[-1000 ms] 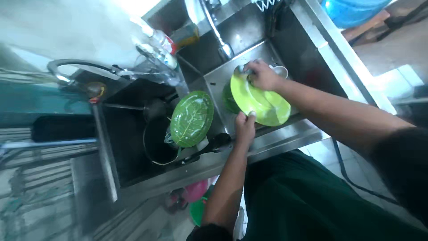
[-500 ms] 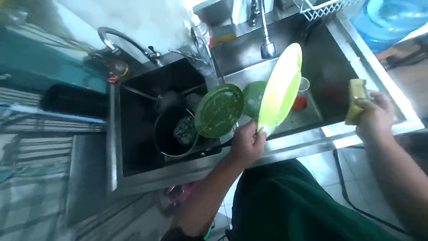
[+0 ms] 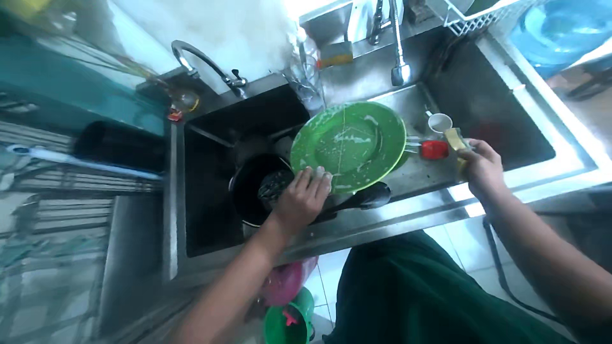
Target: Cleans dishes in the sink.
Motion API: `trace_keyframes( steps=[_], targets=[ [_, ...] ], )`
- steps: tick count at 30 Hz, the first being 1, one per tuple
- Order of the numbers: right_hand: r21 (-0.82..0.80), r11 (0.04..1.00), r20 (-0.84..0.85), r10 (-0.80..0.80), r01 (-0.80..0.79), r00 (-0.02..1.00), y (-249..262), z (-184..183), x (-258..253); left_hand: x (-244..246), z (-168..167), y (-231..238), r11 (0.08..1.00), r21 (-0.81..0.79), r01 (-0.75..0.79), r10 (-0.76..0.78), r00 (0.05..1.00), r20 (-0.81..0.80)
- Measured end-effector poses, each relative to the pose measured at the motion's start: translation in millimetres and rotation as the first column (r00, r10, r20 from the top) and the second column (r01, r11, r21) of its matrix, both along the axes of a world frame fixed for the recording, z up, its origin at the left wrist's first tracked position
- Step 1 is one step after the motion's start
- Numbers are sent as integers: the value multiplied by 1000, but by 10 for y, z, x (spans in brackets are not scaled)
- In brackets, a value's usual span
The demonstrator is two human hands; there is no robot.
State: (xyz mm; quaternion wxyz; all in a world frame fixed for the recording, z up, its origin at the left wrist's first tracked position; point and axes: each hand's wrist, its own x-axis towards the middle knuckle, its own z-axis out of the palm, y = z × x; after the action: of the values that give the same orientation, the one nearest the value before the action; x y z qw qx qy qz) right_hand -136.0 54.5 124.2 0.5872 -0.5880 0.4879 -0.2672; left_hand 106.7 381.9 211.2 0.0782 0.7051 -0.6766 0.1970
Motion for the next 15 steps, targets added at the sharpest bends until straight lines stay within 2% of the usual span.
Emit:
trace_keyframes(
  steps=[10,15],
  targets=[
    [27,999,-4,-23,23,1000,106,46,-12,132,-516,159,996,85,-32,35,999,-35],
    [-21,999,-34,37,-38,999,178,50,1,116,-634,199,993,106,-44,49,998,-49]
  ],
)
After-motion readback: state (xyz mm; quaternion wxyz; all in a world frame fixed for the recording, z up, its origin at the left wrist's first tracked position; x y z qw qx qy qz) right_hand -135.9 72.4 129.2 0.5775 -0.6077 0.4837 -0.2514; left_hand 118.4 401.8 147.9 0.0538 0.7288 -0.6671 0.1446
